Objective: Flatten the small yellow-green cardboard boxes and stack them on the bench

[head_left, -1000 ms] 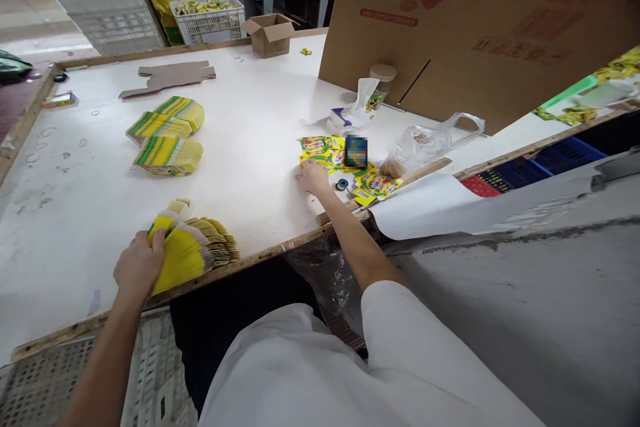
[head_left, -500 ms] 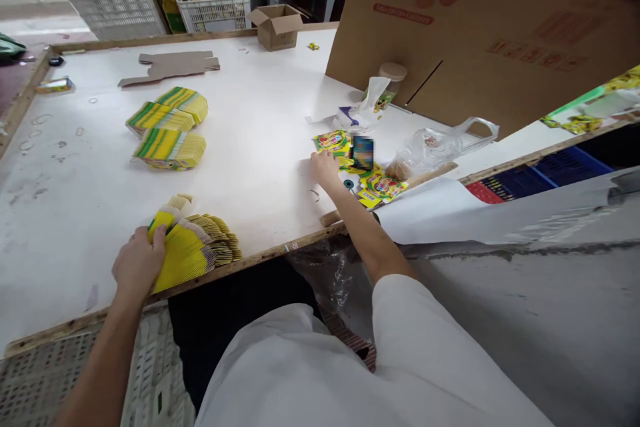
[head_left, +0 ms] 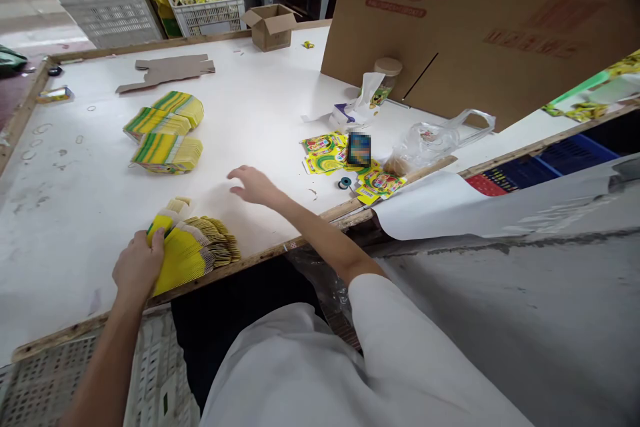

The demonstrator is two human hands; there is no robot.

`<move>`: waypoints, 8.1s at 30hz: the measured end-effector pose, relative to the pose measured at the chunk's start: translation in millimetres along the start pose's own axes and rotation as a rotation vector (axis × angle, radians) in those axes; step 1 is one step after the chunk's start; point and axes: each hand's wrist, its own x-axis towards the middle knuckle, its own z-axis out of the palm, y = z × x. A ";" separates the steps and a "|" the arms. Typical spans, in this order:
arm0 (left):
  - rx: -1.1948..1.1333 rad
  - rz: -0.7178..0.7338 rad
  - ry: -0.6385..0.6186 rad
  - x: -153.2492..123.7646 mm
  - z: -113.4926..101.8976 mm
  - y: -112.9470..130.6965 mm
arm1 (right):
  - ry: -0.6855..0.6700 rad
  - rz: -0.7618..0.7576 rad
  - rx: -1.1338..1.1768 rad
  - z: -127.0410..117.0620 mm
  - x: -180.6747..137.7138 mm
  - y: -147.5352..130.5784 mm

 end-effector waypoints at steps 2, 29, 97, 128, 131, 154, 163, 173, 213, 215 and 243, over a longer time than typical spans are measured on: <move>0.003 0.002 0.003 0.1 -0.1 -0.1 | -0.039 -0.143 0.081 15.9 16.7 -30.4; -0.048 -0.003 0.018 -0.5 1.8 -0.7 | -0.287 -0.420 0.215 62.9 23.2 -67.3; -0.052 -0.020 0.026 -2.8 2.8 1.3 | -0.123 -0.343 0.334 81.7 32.0 -72.1; -0.059 -0.007 0.090 -11.9 7.5 5.0 | -0.009 -0.324 0.256 86.9 18.3 -64.5; -0.056 0.014 0.080 -13.7 8.0 6.1 | 0.017 -0.314 0.319 91.5 16.8 -57.2; -0.061 0.000 0.078 -9.7 4.6 4.5 | -0.126 -0.374 -0.037 73.4 46.3 -68.9; -0.033 0.019 0.089 -8.6 5.7 3.2 | -0.182 -0.307 -0.011 78.4 63.4 -90.8; -0.013 -0.020 0.054 -2.2 3.0 3.9 | -0.318 -0.055 0.134 88.8 64.7 -124.4; -0.093 -0.044 0.103 -5.6 8.9 4.2 | -0.050 -0.407 -0.045 89.9 51.2 -55.5; -0.100 -0.038 0.105 -5.1 9.4 3.6 | -0.038 -0.414 -0.062 92.4 50.3 -55.1; -0.044 0.007 0.071 -6.5 5.6 -3.2 | -0.306 -0.063 0.135 89.3 53.9 -125.1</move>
